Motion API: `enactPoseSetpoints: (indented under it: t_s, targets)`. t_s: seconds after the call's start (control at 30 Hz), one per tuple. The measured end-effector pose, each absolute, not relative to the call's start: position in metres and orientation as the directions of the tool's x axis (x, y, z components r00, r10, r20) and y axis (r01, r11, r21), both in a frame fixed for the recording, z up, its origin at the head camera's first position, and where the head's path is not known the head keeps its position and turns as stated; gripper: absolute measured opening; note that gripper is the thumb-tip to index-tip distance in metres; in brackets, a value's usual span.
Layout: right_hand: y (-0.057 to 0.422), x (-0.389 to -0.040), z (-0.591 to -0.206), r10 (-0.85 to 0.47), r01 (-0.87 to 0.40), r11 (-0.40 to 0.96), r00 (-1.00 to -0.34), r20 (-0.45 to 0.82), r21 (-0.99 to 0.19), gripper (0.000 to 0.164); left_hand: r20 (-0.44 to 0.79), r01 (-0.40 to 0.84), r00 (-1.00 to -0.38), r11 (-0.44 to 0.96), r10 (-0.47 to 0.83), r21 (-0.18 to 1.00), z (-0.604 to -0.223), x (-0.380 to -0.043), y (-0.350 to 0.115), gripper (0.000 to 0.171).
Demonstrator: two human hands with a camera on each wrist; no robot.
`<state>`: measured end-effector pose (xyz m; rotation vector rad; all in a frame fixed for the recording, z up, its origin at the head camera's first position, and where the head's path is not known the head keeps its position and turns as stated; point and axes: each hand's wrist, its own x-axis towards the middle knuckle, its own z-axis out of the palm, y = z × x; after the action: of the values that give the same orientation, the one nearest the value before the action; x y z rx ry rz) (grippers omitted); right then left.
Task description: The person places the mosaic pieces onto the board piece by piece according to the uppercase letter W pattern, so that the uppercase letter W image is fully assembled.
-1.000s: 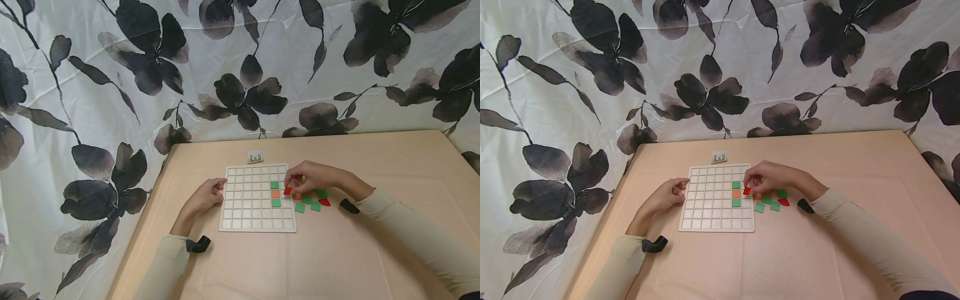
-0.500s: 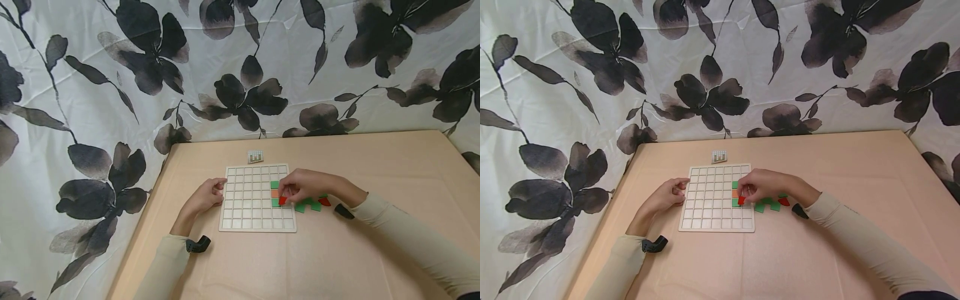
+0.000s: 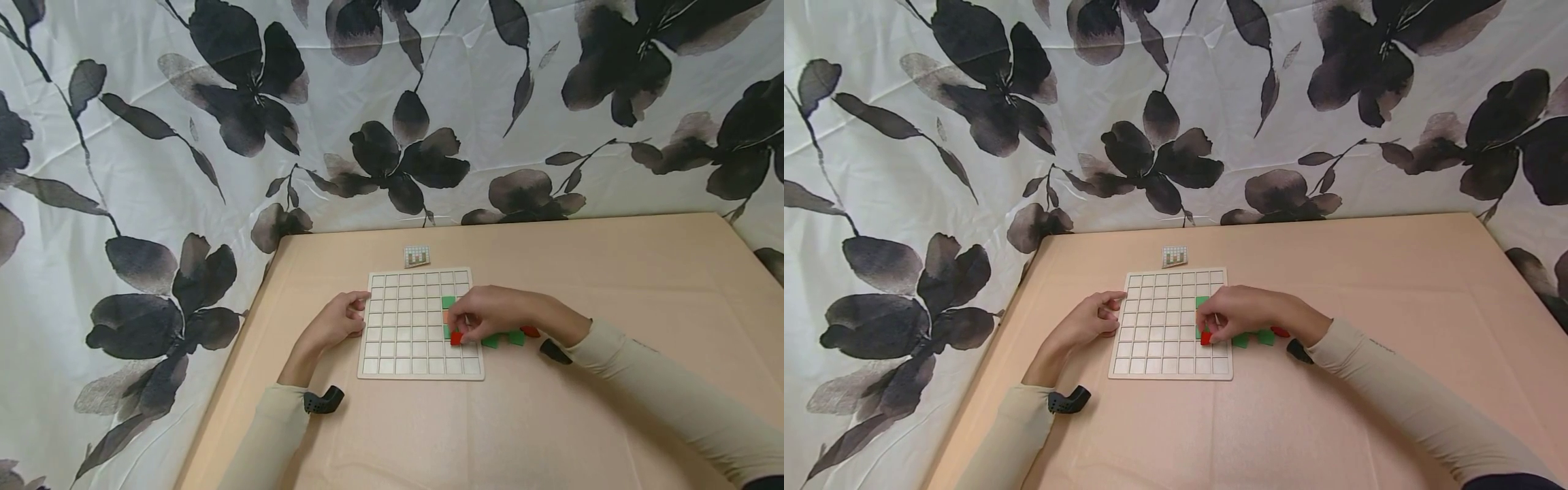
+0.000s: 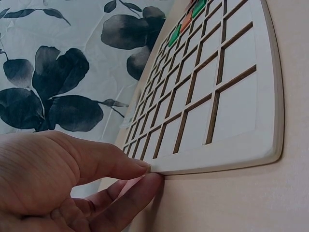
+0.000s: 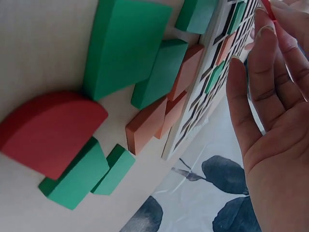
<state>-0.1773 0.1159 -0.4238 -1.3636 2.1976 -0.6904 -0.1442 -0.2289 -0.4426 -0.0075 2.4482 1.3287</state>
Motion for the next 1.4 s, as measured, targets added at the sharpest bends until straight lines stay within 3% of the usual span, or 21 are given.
enactPoseSetpoints:
  t_s: [1.0,1.4]
  targets:
    - [0.103,-0.169,-0.433,-0.923,-0.82,0.367,-0.38,-0.063,-0.438,0.009,-0.305,-0.165,-0.938,0.56,0.166,0.812,-0.443,-0.145,-0.229,0.065]
    - [0.101,-0.166,-0.434,-0.928,-0.832,0.355,-0.367,-0.058,-0.427,0.009,-0.305,-0.161,-0.936,0.559,0.174,0.814,-0.445,-0.145,-0.23,0.067]
